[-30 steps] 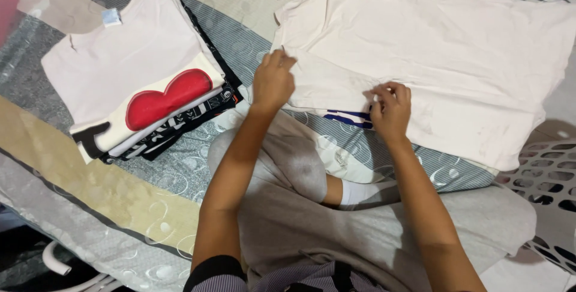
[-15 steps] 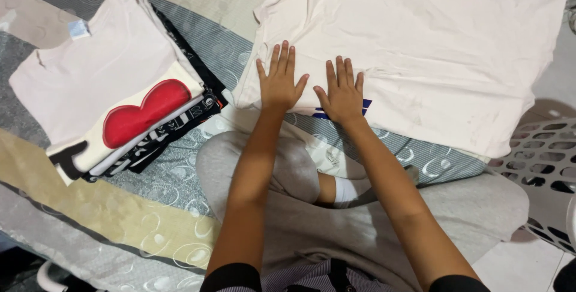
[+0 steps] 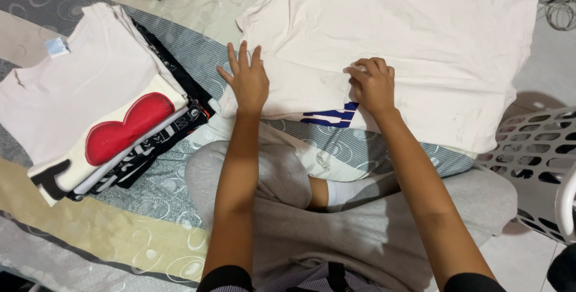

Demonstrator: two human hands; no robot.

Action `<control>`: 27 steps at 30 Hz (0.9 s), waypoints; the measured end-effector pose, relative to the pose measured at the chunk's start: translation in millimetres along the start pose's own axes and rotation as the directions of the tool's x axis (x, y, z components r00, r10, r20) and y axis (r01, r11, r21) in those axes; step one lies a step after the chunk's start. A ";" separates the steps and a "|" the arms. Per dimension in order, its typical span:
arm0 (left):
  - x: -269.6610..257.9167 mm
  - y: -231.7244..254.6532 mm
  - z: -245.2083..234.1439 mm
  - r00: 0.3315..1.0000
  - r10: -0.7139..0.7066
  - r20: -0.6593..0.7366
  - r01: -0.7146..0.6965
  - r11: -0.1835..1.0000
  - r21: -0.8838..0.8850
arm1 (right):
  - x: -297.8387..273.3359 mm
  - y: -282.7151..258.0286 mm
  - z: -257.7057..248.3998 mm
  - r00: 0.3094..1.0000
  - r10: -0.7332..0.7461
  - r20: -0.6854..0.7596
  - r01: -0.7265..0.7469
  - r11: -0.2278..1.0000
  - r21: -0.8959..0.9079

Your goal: Folding a white t-shirt on a bed and adding it to a stack of folded laundry.

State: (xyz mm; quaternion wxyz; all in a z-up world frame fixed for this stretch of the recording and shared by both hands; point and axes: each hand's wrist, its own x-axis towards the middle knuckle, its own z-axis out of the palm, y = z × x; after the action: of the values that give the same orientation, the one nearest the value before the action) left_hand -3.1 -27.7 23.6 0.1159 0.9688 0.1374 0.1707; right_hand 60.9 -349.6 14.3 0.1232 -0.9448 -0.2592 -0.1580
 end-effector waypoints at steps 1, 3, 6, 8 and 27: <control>0.8 -2.0 0.1 1.000 -0.001 0.000 0.001 1.000 0.002 | 1.8 0.7 3.7 1.000 -0.001 0.000 0.001 1.000 0.002; 3.5 -4.9 1.1 1.000 -0.026 -0.010 0.026 1.000 0.016 | 5.5 3.4 10.8 0.988 0.150 0.039 -0.153 0.986 0.061; 5.9 -1.8 3.7 0.998 -0.061 0.011 0.060 0.997 0.054 | 10.6 9.2 40.6 0.954 0.292 0.064 -0.297 0.948 0.111; 8.4 -11.2 16.8 0.996 -0.028 -0.081 0.031 0.999 0.035 | 13.9 -1.0 36.5 0.948 0.315 0.037 -0.317 0.940 0.126; -43.7 56.2 5.8 0.935 0.300 0.190 -0.298 0.954 -0.039 | -58.7 36.4 -73.9 0.791 0.472 0.389 -0.511 0.860 -0.004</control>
State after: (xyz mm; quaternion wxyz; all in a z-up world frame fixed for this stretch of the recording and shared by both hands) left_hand -27.8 -94.7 20.5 0.1058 0.9898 -0.0242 0.0920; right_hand 15.0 -429.7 55.5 0.1555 -0.9843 -0.0311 0.0771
